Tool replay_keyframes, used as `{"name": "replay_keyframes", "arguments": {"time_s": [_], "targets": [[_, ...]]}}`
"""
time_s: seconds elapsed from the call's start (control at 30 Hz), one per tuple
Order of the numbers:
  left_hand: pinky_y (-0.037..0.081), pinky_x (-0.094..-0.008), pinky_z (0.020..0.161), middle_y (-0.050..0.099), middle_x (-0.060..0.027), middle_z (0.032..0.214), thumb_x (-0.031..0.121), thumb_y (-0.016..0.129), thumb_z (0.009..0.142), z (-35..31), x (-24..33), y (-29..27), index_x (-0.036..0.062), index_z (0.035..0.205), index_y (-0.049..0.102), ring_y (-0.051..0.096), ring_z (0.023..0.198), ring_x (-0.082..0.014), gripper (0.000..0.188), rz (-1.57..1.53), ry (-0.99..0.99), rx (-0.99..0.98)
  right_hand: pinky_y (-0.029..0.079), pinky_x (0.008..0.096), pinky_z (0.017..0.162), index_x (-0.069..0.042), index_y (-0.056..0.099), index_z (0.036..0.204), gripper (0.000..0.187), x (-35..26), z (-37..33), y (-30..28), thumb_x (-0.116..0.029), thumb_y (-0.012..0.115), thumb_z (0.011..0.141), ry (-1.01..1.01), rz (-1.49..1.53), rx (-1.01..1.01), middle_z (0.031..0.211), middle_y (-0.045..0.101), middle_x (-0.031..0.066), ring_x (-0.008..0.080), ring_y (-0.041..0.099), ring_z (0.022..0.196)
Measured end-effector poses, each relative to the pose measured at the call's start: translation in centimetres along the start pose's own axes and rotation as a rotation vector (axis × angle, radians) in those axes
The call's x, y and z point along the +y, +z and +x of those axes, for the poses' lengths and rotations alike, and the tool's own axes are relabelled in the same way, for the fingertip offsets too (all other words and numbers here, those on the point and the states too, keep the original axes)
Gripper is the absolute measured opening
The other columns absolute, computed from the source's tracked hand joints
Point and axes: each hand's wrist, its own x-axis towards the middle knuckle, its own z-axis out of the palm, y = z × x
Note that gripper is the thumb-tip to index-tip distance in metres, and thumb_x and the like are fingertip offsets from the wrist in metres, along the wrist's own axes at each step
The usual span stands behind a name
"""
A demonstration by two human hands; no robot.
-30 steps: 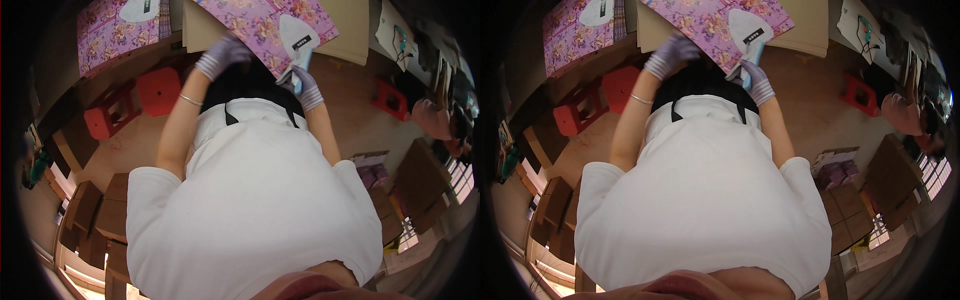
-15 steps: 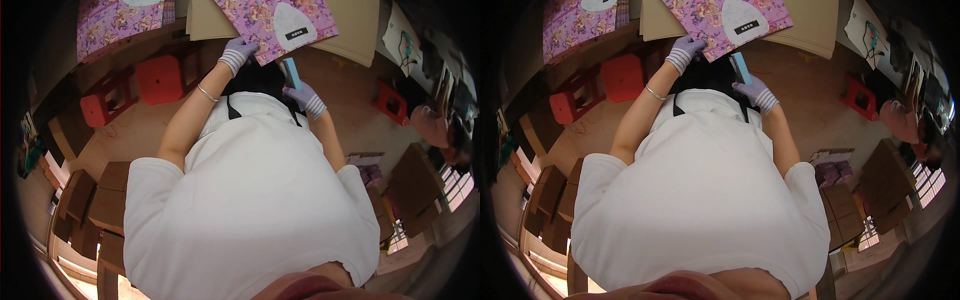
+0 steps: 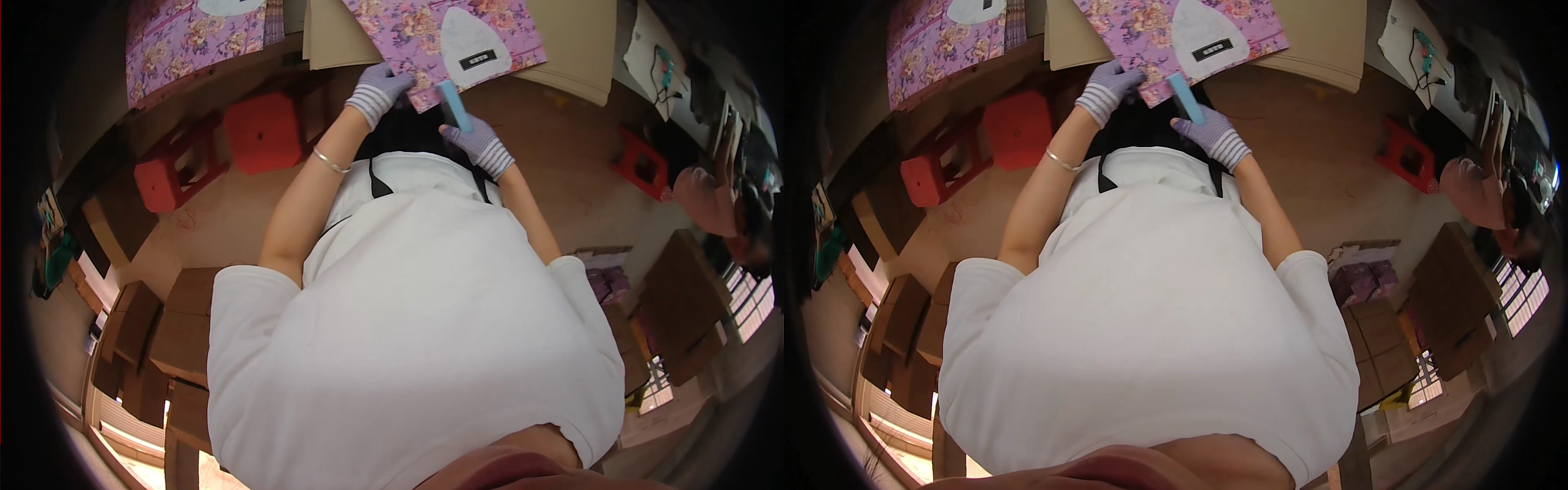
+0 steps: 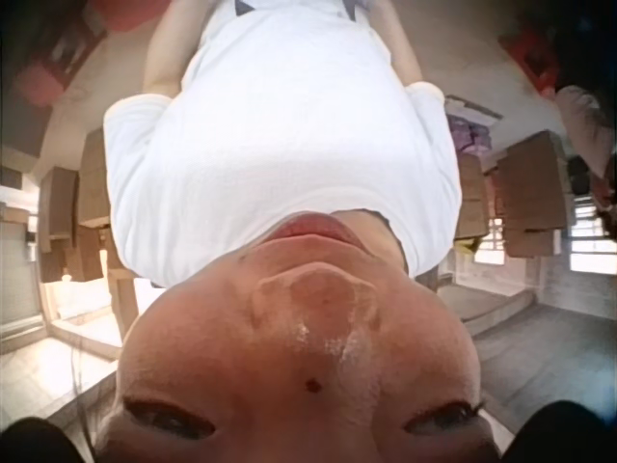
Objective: Folding floral-patterned paper bags and stacking them on the floor.
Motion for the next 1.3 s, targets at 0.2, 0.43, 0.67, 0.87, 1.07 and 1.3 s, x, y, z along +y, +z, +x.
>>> {"name": "replay_keyframes", "arguments": {"time_s": [0.2, 0.43, 0.67, 0.87, 1.07, 1.3], "targets": [[0.044, -0.0257, 0.043, 0.059, -0.0048, 0.063, 0.020, 0.066, 0.078, -1.4, 0.0, -4.1, 0.0011, 0.084, 0.063, 0.054, 0.047, -0.0133, 0.020, -0.020, -0.012, -0.085, 0.043, 0.0278, 0.047, -0.002, 0.056, 0.081, 0.026, 3.6, 0.4, -8.1, -0.026, 0.065, 0.084, 0.176, 0.531, 0.226, 0.060, 0.056, 0.0054, 0.0137, 0.053, 0.049], [0.049, -0.0281, 0.054, 0.061, -0.0052, 0.074, 0.008, 0.061, 0.076, -4.1, 1.1, -4.1, -0.0014, 0.092, 0.062, 0.057, 0.061, -0.0124, 0.019, 0.006, 0.128, 0.079, 0.036, 0.0279, 0.041, -0.008, 0.052, 0.059, 0.037, 1.4, -0.6, -8.7, -0.032, 0.067, 0.083, 0.248, 0.298, 0.304, 0.047, 0.049, 0.0025, 0.0118, 0.047, 0.041], [0.050, -0.0274, 0.071, 0.061, -0.0016, 0.089, 0.005, 0.057, 0.084, -6.7, -0.1, -6.4, -0.0009, 0.108, 0.057, 0.057, 0.076, -0.0120, 0.025, -0.209, 0.290, 0.071, 0.045, 0.0281, 0.051, -0.002, 0.051, 0.096, 0.023, 5.7, -2.8, -9.5, -0.018, 0.064, 0.084, 0.230, 0.432, 0.250, 0.071, 0.059, 0.0076, 0.0165, 0.059, 0.059], [0.049, -0.0326, 0.085, 0.060, -0.0069, 0.106, 0.000, 0.056, 0.085, -6.4, -0.6, -13.3, -0.0010, 0.117, 0.052, 0.058, 0.094, -0.0180, 0.032, -0.736, 0.619, 0.400, 0.045, 0.0285, 0.050, -0.002, 0.054, 0.091, 0.021, 11.3, -3.7, -10.1, -0.019, 0.063, 0.085, 0.348, 0.499, 0.373, 0.071, 0.060, 0.0090, 0.0186, 0.060, 0.058], [0.057, -0.0396, 0.064, 0.060, -0.0102, 0.096, -0.004, 0.054, 0.083, -4.7, 2.0, -21.7, 0.0030, 0.107, 0.053, 0.063, 0.081, -0.0257, 0.026, -0.792, 0.386, 0.596, 0.045, 0.0284, 0.053, -0.004, 0.052, 0.088, 0.017, 7.3, -3.2, -8.4, -0.016, 0.064, 0.083, 0.201, 0.493, 0.295, 0.066, 0.056, 0.0065, 0.0147, 0.055, 0.056], [0.055, -0.0366, 0.058, 0.064, -0.0204, 0.091, 0.036, 0.038, 0.096, -5.7, 3.7, -20.5, -0.0020, 0.105, 0.049, 0.066, 0.076, -0.0324, 0.041, -0.349, -0.157, 0.470, 0.046, 0.0342, 0.078, -0.004, 0.055, 0.111, 0.056, 9.6, -1.4, -18.0, -0.039, 0.073, 0.071, 0.224, -0.075, 0.860, 0.093, 0.062, 0.0133, 0.0225, 0.058, 0.084]]}}
